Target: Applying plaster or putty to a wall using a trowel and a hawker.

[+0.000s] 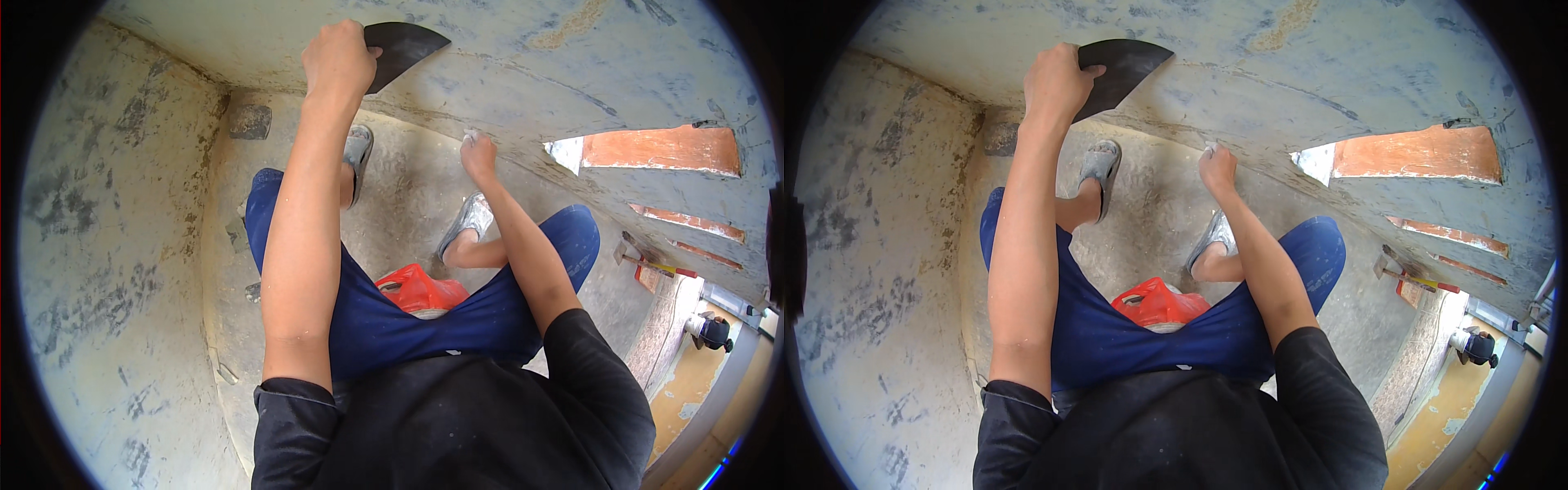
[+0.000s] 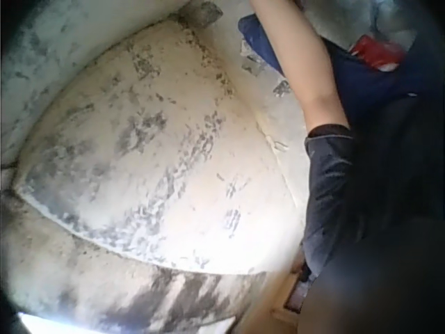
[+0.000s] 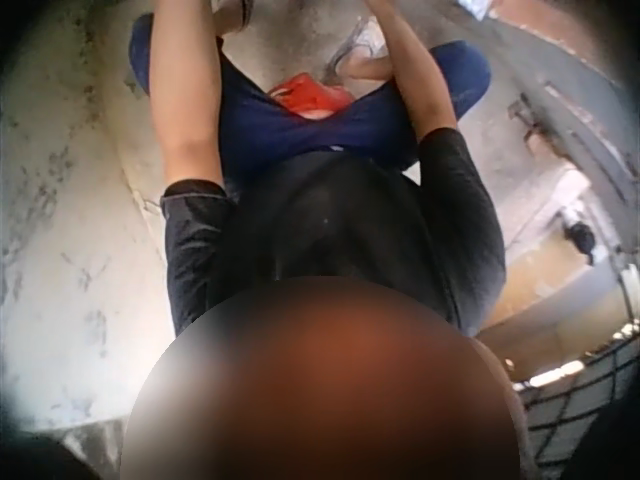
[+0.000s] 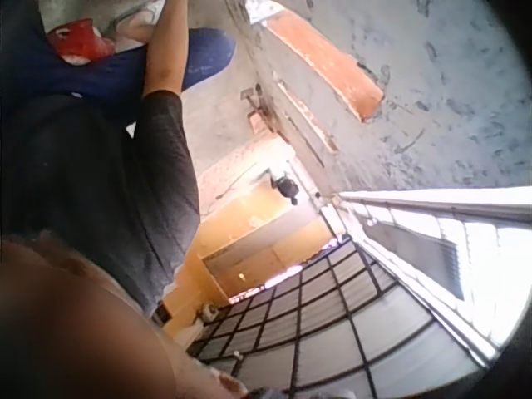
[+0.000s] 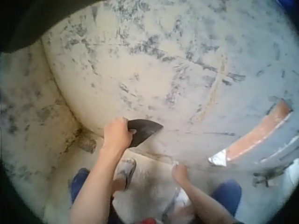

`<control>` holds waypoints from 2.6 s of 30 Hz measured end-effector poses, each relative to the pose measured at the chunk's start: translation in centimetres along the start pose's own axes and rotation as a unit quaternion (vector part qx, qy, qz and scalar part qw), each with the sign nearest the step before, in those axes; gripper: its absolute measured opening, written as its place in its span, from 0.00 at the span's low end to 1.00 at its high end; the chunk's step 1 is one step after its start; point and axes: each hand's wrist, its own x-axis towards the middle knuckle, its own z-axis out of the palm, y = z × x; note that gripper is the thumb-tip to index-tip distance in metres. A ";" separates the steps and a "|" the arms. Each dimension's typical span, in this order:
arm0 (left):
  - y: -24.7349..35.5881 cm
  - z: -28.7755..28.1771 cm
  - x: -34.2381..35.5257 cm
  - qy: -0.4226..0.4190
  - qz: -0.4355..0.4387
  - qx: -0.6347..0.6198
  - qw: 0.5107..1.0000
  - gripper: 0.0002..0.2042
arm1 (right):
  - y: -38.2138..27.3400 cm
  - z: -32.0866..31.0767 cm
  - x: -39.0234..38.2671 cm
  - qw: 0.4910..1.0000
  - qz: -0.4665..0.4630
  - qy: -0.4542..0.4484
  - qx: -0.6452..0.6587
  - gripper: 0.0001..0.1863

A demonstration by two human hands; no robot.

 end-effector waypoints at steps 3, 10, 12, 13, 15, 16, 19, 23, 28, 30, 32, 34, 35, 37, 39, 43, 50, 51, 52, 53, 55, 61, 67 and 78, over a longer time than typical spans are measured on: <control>-0.8 -0.1 -0.4 -0.004 0.004 0.018 1.000 0.16 | -0.8 0.1 -1.0 1.000 0.007 0.024 0.014 0.16; -0.7 -0.4 -0.4 -0.012 -0.010 0.009 1.000 0.17 | -1.6 -2.4 -0.2 1.000 -0.021 -0.009 0.006 0.15; -1.4 -0.6 -0.4 -0.028 -0.017 0.029 0.999 0.17 | -4.0 -4.1 -0.9 1.000 -0.022 -0.006 0.014 0.15; -1.2 -0.6 -0.2 -0.028 -0.015 0.027 0.999 0.17 | -4.0 -4.3 -0.4 1.000 -0.021 -0.003 0.013 0.15; -1.0 -0.7 0.2 -0.009 -0.013 0.009 1.000 0.17 | -4.6 -4.6 0.6 0.999 -0.035 -0.041 -0.003 0.16; -0.8 -0.7 0.1 -0.009 -0.012 0.008 1.000 0.17 | -4.6 -4.9 0.4 0.999 -0.034 -0.041 -0.004 0.16; -0.8 -1.2 -0.4 -0.005 -0.012 -0.001 1.000 0.17 | -6.2 -6.2 -0.6 0.998 -0.061 -0.024 0.000 0.16; -1.7 -1.7 -0.3 -0.001 -0.028 -0.008 1.000 0.18 | -7.6 -6.5 -0.5 0.999 -0.036 -0.024 -0.027 0.16; -3.1 -2.6 -1.0 -0.007 -0.041 -0.001 0.999 0.18 | -7.2 -5.8 -0.5 0.999 -0.045 -0.012 -0.028 0.16; -3.9 -2.7 -0.8 -0.005 -0.036 0.004 0.999 0.19 | -7.1 -5.1 0.4 0.998 -0.041 -0.031 -0.040 0.16; -4.4 -2.4 -1.1 -0.004 -0.044 0.011 0.999 0.20 | -6.7 -4.9 0.1 0.999 -0.025 -0.033 -0.028 0.16; -5.0 -2.3 -1.4 -0.002 -0.055 0.024 0.998 0.20 | -6.5 -4.6 -0.3 0.999 -0.011 -0.037 -0.013 0.16; -5.3 -2.2 -1.6 -0.004 -0.053 0.034 0.998 0.20 | -6.4 -4.4 -0.5 0.999 -0.014 -0.027 -0.023 0.16; -5.2 -1.8 -1.9 -0.012 -0.047 0.039 0.998 0.20 | -4.9 -4.2 -0.3 0.999 -0.011 -0.014 -0.038 0.16; -5.6 -2.4 -1.7 -0.008 -0.047 0.029 0.998 0.20 | -5.1 -3.5 0.5 0.999 -0.018 -0.020 -0.025 0.16; -5.5 -3.2 -1.8 -0.018 -0.063 0.050 0.997 0.20 | -5.1 -3.7 -0.5 1.000 0.012 -0.010 -0.015 0.16; -6.4 -3.0 -2.5 -0.021 -0.051 0.057 0.997 0.19 | -5.8 -3.9 -0.4 1.000 0.013 -0.011 -0.003 0.16; -6.5 -3.0 -2.7 -0.024 -0.044 0.053 0.997 0.19 | -5.7 -3.9 -0.5 1.000 0.013 -0.003 -0.010 0.16; -6.4 -3.0 -2.7 -0.024 -0.044 0.052 0.997 0.19 | -5.7 -4.0 -0.3 1.000 0.014 -0.002 -0.011 0.16; -6.4 -3.0 -2.6 -0.033 -0.048 0.052 0.997 0.19 | -5.8 -4.0 0.1 1.000 0.010 -0.011 -0.002 0.16; -6.6 -3.1 -2.7 -0.039 -0.056 0.054 0.996 0.19 | -6.2 -3.9 -0.1 1.000 0.003 -0.022 0.009 0.16; -6.0 -2.3 -2.3 -0.041 -0.038 0.057 0.997 0.19 | -5.5 -3.7 0.0 1.000 -0.014 0.005 -0.026 0.15; -4.6 -1.6 -2.0 -0.054 -0.027 0.046 0.997 0.18 | -5.7 -4.0 -0.6 0.999 -0.021 0.027 -0.010 0.15; -4.9 -1.4 -2.2 -0.056 -0.023 0.060 0.996 0.18 | -5.4 -3.6 -0.7 1.000 -0.004 0.015 -0.019 0.15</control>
